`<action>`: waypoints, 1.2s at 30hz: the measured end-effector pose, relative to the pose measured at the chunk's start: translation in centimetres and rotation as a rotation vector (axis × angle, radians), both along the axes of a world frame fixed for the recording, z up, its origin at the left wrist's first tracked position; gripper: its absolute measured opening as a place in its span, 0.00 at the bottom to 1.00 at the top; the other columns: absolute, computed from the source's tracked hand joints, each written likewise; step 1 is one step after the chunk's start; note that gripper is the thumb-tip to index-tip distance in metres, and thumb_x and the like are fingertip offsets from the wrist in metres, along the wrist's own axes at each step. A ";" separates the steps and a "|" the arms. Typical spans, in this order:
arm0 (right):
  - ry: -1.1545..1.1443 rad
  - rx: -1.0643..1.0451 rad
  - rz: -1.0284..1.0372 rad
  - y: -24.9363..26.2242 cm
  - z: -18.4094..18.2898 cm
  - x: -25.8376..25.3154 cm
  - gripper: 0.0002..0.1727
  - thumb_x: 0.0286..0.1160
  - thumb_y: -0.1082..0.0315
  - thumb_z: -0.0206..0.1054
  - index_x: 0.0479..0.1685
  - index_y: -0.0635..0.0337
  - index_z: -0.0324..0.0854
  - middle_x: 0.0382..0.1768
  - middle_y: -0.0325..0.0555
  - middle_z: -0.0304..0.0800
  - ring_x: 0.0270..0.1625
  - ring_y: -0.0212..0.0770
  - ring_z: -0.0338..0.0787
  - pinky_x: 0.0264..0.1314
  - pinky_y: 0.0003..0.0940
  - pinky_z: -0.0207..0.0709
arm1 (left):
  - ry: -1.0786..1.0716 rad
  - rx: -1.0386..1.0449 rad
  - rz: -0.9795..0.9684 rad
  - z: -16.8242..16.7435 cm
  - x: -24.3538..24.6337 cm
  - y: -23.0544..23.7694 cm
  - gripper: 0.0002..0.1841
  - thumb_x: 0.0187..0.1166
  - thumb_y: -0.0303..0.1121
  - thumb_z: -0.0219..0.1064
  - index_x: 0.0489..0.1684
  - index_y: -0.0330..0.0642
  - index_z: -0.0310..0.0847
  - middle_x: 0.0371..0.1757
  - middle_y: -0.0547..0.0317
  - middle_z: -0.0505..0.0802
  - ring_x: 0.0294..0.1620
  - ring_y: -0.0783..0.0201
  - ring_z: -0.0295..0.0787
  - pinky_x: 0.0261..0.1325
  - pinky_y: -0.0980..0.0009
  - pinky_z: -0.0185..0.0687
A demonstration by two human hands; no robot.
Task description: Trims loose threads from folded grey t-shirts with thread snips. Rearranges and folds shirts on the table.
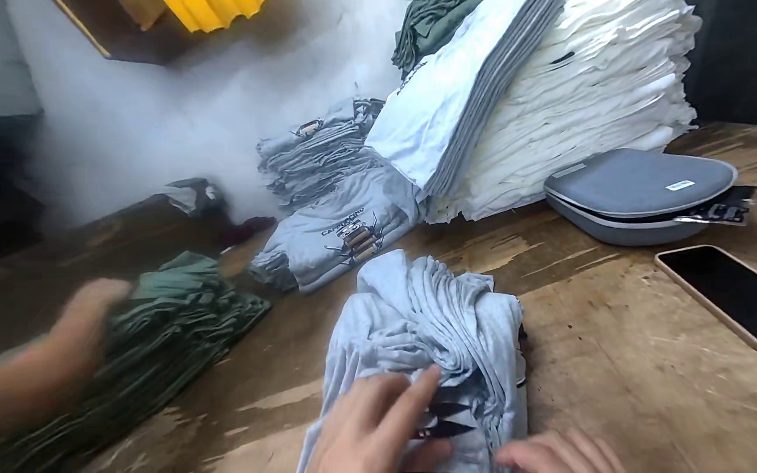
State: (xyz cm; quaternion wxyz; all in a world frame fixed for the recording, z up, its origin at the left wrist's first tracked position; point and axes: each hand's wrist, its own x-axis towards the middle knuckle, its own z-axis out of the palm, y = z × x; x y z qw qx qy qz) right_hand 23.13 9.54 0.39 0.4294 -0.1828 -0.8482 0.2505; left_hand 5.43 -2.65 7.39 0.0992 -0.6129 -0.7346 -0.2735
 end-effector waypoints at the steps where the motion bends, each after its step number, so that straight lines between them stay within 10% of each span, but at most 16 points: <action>1: -0.031 -0.002 -0.029 -0.5 -0.1 -0.3 0.22 0.70 0.44 0.74 0.40 0.56 0.93 0.35 0.48 0.94 0.39 0.50 0.89 0.47 0.51 0.77 | 0.011 -0.015 -0.018 0.1 0.2 0.1 0.15 0.78 0.39 0.74 0.60 0.47 0.93 0.49 0.49 0.94 0.52 0.50 0.90 0.56 0.52 0.85; 4: 0.019 -0.083 -0.026 -0.9 -1.1 -0.5 0.12 0.76 0.59 0.70 0.35 0.57 0.94 0.34 0.49 0.93 0.41 0.50 0.89 0.49 0.49 0.76 | 0.048 -0.067 -0.015 0.7 0.2 -0.1 0.08 0.78 0.35 0.72 0.46 0.47 0.96 0.38 0.54 0.95 0.44 0.51 0.90 0.48 0.54 0.83; 11: 0.257 -0.469 0.165 -0.4 -1.7 -0.5 0.12 0.80 0.69 0.65 0.36 0.70 0.88 0.35 0.51 0.88 0.43 0.37 0.86 0.50 0.30 0.80 | -0.048 -0.224 -0.011 1.7 0.4 -1.1 0.11 0.78 0.32 0.72 0.52 0.40 0.95 0.40 0.44 0.94 0.44 0.44 0.91 0.51 0.49 0.85; 36: 0.287 -0.155 0.140 -0.3 -1.7 -1.0 0.12 0.77 0.59 0.69 0.33 0.57 0.92 0.34 0.47 0.90 0.46 0.42 0.85 0.57 0.39 0.73 | -0.031 -0.190 -0.075 1.8 1.0 0.1 0.08 0.79 0.34 0.72 0.45 0.45 0.97 0.37 0.52 0.95 0.42 0.51 0.92 0.48 0.54 0.85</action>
